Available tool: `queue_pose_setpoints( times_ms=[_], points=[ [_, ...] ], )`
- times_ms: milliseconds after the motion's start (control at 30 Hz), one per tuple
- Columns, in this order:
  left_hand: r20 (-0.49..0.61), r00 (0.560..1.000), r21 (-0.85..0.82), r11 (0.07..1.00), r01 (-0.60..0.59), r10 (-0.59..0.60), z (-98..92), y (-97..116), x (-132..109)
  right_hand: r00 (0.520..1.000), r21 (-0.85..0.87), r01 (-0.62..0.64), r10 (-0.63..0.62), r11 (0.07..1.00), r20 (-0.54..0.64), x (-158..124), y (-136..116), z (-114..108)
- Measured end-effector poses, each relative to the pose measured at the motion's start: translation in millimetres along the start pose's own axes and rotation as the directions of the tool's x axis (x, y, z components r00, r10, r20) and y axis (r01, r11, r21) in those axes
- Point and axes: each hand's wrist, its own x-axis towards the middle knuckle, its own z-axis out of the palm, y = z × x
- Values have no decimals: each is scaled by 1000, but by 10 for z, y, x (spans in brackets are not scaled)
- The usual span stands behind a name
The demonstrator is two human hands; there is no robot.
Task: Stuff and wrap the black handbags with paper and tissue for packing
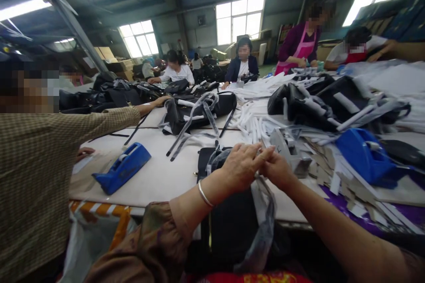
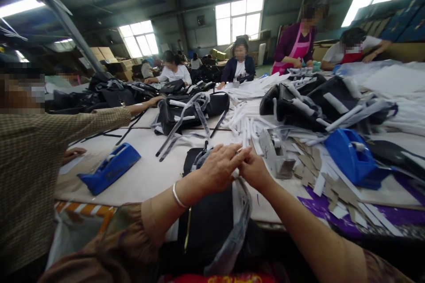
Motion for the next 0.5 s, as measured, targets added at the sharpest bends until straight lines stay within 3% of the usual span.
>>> queue_pose_setpoints(
  times_ms=[133,233,300,367,433,500],
  points=[
    [-54,997,-190,980,51,-62,23,-172,55,994,341,-99,76,935,82,-93,-357,-174],
    [-164,966,-339,931,136,-201,58,-292,35,991,364,-113,76,925,113,-288,-374,-141],
    [-249,892,-456,858,236,-377,80,-354,25,980,267,-154,112,951,167,-440,-341,-33],
    [-260,765,-629,705,329,-589,106,-410,29,959,221,-187,129,957,253,-575,-365,81],
    [-196,660,-759,538,366,-725,140,-469,42,919,294,-252,132,922,372,-673,-471,145],
    [-141,597,-823,429,373,-790,178,-538,54,851,429,-377,125,820,510,-738,-608,152]
  ],
)
